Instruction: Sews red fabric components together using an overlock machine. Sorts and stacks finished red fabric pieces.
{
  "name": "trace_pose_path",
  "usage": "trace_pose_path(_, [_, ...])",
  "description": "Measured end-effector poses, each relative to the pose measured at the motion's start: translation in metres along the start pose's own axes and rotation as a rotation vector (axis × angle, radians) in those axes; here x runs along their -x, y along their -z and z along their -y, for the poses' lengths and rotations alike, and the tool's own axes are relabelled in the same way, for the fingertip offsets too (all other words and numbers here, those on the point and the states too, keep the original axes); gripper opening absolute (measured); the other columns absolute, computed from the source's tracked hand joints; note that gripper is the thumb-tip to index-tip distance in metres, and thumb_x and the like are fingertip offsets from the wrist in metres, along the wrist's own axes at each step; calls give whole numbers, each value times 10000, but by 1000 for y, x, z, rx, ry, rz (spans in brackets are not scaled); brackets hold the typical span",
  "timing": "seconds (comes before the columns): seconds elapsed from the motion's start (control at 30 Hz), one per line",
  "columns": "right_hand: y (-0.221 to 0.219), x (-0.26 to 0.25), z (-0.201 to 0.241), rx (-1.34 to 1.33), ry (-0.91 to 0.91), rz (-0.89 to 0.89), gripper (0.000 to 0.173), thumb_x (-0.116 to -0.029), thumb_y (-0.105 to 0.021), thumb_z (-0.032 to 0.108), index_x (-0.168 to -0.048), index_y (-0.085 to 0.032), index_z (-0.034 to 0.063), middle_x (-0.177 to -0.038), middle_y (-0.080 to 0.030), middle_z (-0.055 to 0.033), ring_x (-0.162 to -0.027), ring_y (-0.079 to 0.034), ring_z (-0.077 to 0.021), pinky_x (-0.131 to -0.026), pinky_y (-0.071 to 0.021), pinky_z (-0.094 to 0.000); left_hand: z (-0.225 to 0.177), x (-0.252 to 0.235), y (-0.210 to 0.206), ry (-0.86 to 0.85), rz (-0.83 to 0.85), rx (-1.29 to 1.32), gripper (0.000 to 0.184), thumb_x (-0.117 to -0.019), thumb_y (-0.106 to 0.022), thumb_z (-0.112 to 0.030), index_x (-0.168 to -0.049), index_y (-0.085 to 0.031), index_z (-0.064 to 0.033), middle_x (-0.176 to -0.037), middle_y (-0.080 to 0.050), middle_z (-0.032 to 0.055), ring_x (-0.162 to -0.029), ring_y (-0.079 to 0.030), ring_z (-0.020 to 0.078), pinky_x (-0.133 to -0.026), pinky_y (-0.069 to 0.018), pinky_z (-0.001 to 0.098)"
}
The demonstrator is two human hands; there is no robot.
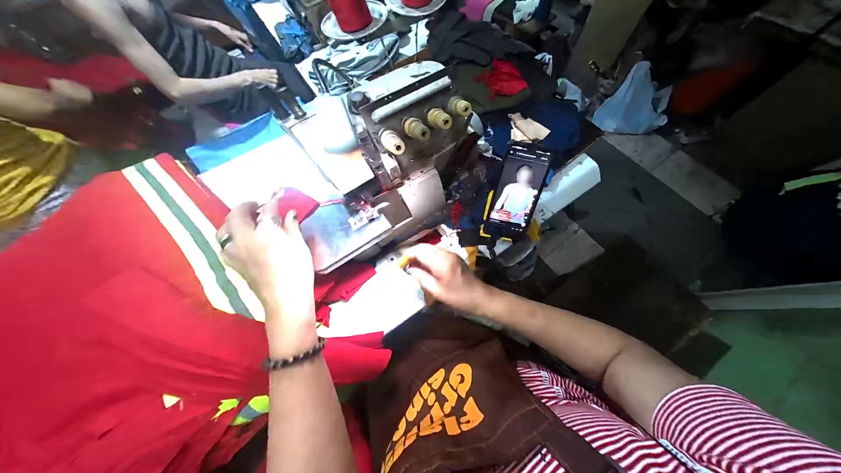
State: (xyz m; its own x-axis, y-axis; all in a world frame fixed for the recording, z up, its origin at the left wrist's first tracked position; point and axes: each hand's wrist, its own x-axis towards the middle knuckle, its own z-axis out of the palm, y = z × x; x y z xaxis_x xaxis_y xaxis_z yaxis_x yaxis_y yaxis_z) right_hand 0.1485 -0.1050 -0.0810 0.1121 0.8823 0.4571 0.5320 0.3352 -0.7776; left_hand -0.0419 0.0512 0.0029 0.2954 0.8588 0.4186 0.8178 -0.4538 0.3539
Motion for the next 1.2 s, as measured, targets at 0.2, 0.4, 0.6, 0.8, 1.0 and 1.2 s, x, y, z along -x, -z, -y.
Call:
trace_pose_path(0.2, [-46,27,48,127,744,487,169,-987,-580,11,-1012,-724,97,-1029,-697,-86,-1015,-669,-243,-889,-542,-384,-2,87,39,0,-232,199,269,-1010,-605,-130,-1222,-706,2,-1295,-628,252,-1227,-588,358,-1030,-477,450])
trace_pose_path(0.4, [-87,31,27,226,945,563,215,-984,-528,-10,-995,-723,79,-1012,-704,-72,-1007,-660,-242,-869,-512,-373,16,148,65,82,-251,338,197,-978,-609,-33,-1098,-714,83,-1167,-677,234,-1128,-644,191,-967,-517,260])
trace_pose_path(0.6, [-68,38,26,102,863,490,173,-1015,-539,11,-1068,-703,24,-977,-735,-142,-929,-722,-289,-813,-597,-381,29,193,80,234,-278,490,183,-952,-604,8,-1090,-693,89,-1129,-700,160,-1068,-670,143,-922,-561,262])
trace_pose_path(0.8, [-63,35,38,-38,656,499,156,-1015,-542,-1,-1033,-696,13,-812,-679,-126,-796,-678,-278,-758,-564,-376,29,208,72,309,-308,544,169,-930,-638,6,-1073,-703,67,-1117,-712,142,-1063,-683,168,-916,-576,297])
trace_pose_path(1.0, [-62,11,46,-23,421,888,231,-1026,-504,-3,-1167,-687,16,-997,-727,-167,-981,-707,-332,-921,-552,-467,21,206,76,342,-248,635,169,-929,-656,-5,-1077,-712,54,-1084,-726,112,-1011,-699,153,-877,-594,284])
trace_pose_path(1.2, [-47,-45,73,-108,487,236,150,-948,-655,-15,-1055,-752,22,-981,-751,-97,-961,-720,-199,-898,-585,-348,4,182,75,304,141,928,329,-1079,-456,-183,-1093,-716,18,-976,-778,65,-856,-756,169,-773,-637,319])
